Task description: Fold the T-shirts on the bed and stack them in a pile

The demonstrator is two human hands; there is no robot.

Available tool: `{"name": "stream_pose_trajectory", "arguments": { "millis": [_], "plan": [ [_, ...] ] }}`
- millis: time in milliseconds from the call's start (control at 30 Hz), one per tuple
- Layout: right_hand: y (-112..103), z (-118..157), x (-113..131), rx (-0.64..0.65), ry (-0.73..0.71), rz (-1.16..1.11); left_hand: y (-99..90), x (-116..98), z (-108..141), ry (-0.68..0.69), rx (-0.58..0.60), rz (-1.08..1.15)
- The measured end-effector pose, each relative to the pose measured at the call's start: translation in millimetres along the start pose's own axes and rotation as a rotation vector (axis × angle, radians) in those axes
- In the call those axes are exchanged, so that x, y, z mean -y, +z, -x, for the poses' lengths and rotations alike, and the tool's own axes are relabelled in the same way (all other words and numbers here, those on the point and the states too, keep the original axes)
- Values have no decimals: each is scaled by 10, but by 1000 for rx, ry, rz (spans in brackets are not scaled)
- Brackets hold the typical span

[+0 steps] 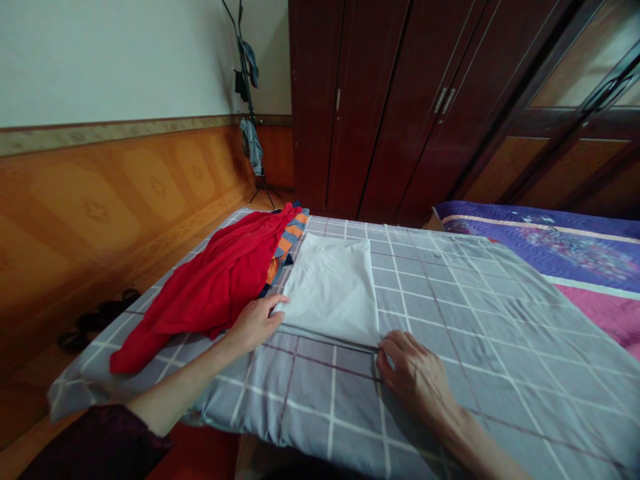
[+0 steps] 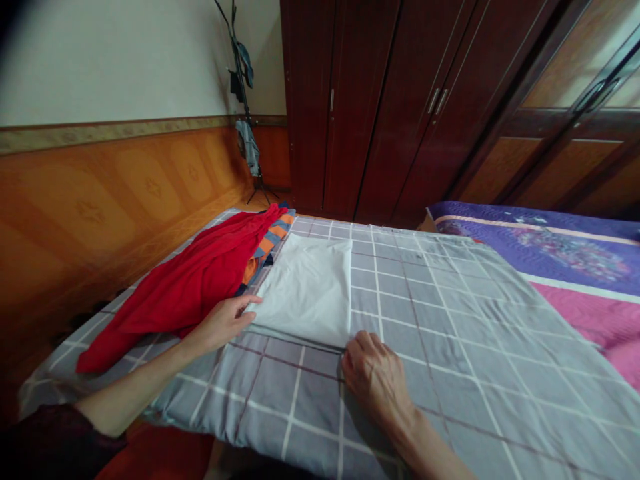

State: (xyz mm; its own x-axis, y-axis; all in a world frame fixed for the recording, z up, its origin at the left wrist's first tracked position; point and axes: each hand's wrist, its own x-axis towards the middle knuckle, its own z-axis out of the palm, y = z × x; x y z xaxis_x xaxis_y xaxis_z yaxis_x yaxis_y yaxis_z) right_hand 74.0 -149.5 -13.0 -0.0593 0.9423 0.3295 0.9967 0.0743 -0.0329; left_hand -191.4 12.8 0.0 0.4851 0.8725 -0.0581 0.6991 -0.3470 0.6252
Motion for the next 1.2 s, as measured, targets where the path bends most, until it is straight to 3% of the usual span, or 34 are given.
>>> {"name": "stream_pose_trajectory", "arguments": {
  "millis": [200,300,433,567,767,867,933,1033,1100,1200],
  "plan": [
    [-3,24,-14,6,-3,-17,-47,25,187,140,-56,-325],
    [-19,46,-18,18,-15,-10,-51,71,301,273,-65,-487],
    [-57,65,-4,29,-111,37,-58,68,385,442,13,-688],
    [-65,1,11,88,-213,134,-56,-12,328,478,89,-802],
    [-197,-82,-152,66,-238,118,-101,-204,237,440,156,-725],
    [-325,85,-328,-12,-235,69,-99,-370,399,461,214,-621],
    [-387,261,-423,-31,-260,48,-62,-468,559,471,314,-562],
    [-460,462,-471,39,-291,-10,-12,-571,716,495,460,-523],
    [-520,463,-436,86,-280,-66,-28,-643,685,532,492,-506],
    [-594,244,-321,77,-228,-144,-93,-807,397,578,399,-472]
  ]
}}
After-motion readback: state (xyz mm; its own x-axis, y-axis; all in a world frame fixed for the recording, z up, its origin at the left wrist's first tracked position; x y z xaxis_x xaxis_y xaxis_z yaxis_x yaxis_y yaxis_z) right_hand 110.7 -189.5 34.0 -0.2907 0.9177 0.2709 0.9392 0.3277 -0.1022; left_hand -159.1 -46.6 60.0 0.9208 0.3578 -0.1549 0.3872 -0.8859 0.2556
